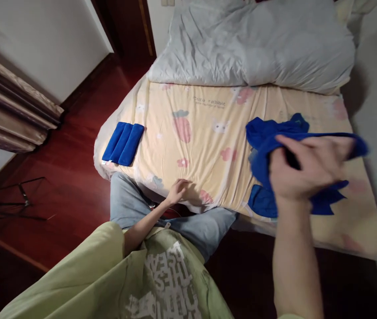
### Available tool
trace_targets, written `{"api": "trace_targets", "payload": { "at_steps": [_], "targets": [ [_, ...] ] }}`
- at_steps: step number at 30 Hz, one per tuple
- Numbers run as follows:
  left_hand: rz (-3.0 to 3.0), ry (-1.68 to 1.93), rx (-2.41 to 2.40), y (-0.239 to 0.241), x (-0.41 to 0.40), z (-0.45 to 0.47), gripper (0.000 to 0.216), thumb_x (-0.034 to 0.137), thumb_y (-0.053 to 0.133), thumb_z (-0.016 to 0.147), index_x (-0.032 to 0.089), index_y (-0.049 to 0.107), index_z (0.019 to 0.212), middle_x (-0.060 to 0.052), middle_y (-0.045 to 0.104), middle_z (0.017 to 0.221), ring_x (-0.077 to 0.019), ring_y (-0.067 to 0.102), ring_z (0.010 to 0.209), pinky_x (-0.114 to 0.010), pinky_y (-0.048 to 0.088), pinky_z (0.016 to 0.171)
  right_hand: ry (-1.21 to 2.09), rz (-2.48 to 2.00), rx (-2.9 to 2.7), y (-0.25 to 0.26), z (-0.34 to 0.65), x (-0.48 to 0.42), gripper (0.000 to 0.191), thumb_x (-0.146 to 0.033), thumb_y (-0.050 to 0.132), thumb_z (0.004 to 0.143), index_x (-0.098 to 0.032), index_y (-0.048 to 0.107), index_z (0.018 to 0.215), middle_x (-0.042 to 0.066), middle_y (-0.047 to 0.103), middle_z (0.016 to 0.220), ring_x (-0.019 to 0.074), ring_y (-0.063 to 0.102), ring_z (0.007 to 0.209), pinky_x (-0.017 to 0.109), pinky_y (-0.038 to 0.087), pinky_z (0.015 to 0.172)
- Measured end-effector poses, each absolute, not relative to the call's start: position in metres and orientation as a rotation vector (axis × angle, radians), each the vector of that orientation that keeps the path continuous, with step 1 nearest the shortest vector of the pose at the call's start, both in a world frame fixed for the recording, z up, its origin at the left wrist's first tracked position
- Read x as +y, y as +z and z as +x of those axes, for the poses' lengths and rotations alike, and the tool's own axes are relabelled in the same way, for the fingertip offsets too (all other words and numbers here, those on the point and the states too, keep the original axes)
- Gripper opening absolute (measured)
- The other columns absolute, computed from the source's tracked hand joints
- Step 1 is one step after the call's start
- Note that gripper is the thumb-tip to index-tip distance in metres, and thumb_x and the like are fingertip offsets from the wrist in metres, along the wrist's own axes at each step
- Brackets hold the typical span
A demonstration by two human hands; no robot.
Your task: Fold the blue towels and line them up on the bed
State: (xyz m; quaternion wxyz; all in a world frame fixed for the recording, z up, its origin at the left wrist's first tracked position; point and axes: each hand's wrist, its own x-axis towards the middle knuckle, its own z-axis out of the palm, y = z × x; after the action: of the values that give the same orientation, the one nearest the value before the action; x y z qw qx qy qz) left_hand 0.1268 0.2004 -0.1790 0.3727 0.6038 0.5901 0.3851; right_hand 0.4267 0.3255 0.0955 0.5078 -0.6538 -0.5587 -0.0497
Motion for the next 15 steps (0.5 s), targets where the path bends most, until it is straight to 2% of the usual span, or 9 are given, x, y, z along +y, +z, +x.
{"api": "trace_targets", "payload": {
  "at_steps": [2, 4, 6, 7, 9, 12, 13, 15],
  "targets": [
    [1.337, 1.07, 1.49, -0.17, 0.166, 0.114, 0.033, 0.026, 0.05, 0.094, 0.017, 0.062, 0.124, -0.014, 0.066, 0.123, -0.0242, 0.065, 0.112, -0.043, 0.057, 0.096, -0.202, -1.265, -1.798, 0.08, 0.369, 0.303, 0.016, -0.037, 0.073, 0.09, -0.026, 0.086, 0.087, 0.01, 0.069, 0.084, 0.0228, 0.065, 0.097, 0.053, 0.045, 0.099],
    [1.212, 1.153, 1.477, -0.158, 0.136, 0.099, 0.038, 0.031, 0.053, 0.097, 0.018, 0.055, 0.132, -0.016, 0.064, 0.128, -0.0242, 0.065, 0.114, -0.04, 0.059, 0.091, -0.18, -1.097, -1.958, 0.051, 0.307, 0.277, 0.014, -0.031, 0.071, 0.092, -0.025, 0.084, 0.089, 0.01, 0.069, 0.093, 0.0238, 0.061, 0.1, 0.05, 0.044, 0.097],
    [1.19, 1.262, 1.508, -0.144, 0.114, 0.08, 0.049, 0.036, 0.059, 0.096, 0.02, 0.046, 0.14, -0.018, 0.057, 0.14, -0.0257, 0.061, 0.122, -0.039, 0.059, 0.092, -0.008, -1.04, -2.04, 0.013, 0.245, 0.247, 0.015, -0.021, 0.066, 0.093, -0.024, 0.08, 0.092, 0.01, 0.071, 0.11, 0.0264, 0.058, 0.114, 0.049, 0.041, 0.104],
    [1.208, 1.321, 1.55, -0.136, 0.106, 0.069, 0.056, 0.038, 0.063, 0.094, 0.02, 0.043, 0.143, -0.018, 0.053, 0.144, -0.0267, 0.059, 0.127, -0.039, 0.058, 0.095, 0.097, -1.005, -2.073, -0.006, 0.216, 0.23, 0.017, -0.017, 0.063, 0.094, -0.024, 0.078, 0.092, 0.009, 0.071, 0.112, 0.0264, 0.058, 0.116, 0.05, 0.039, 0.107],
    [1.295, 1.412, 1.676, -0.119, 0.093, 0.046, 0.066, 0.039, 0.069, 0.091, 0.021, 0.039, 0.147, -0.019, 0.048, 0.148, -0.0292, 0.054, 0.133, -0.043, 0.055, 0.103, 0.322, -0.942, -2.122, -0.038, 0.164, 0.194, 0.018, -0.014, 0.059, 0.095, -0.024, 0.075, 0.093, 0.006, 0.073, 0.098, 0.0243, 0.061, 0.105, 0.05, 0.036, 0.11],
    [1.475, 1.477, 1.865, -0.101, 0.076, 0.011, 0.067, 0.037, 0.072, 0.087, 0.021, 0.043, 0.145, -0.018, 0.05, 0.144, -0.0327, 0.052, 0.134, -0.05, 0.047, 0.112, 0.565, -0.875, -2.14, -0.066, 0.108, 0.144, 0.02, -0.013, 0.055, 0.098, -0.022, 0.072, 0.092, 0.004, 0.071, 0.084, 0.0213, 0.061, 0.085, 0.04, 0.045, 0.093],
    [1.534, 1.484, 1.891, -0.098, 0.069, 0.0, 0.061, 0.035, 0.072, 0.087, 0.021, 0.047, 0.142, -0.017, 0.054, 0.139, -0.0323, 0.055, 0.129, -0.05, 0.047, 0.11, 0.594, -0.849, -2.153, -0.069, 0.097, 0.132, 0.021, -0.013, 0.054, 0.098, -0.022, 0.071, 0.091, 0.005, 0.071, 0.084, 0.0209, 0.061, 0.082, 0.037, 0.046, 0.085],
    [1.626, 1.468, 1.894, -0.095, 0.056, -0.019, 0.042, 0.032, 0.068, 0.09, 0.022, 0.057, 0.13, -0.014, 0.062, 0.12, -0.0286, 0.063, 0.111, -0.045, 0.052, 0.098, 0.594, -0.817, -2.186, -0.069, 0.083, 0.115, 0.021, -0.015, 0.054, 0.099, -0.022, 0.071, 0.088, 0.005, 0.07, 0.085, 0.0204, 0.06, 0.082, 0.034, 0.044, 0.076]
  ]
}}
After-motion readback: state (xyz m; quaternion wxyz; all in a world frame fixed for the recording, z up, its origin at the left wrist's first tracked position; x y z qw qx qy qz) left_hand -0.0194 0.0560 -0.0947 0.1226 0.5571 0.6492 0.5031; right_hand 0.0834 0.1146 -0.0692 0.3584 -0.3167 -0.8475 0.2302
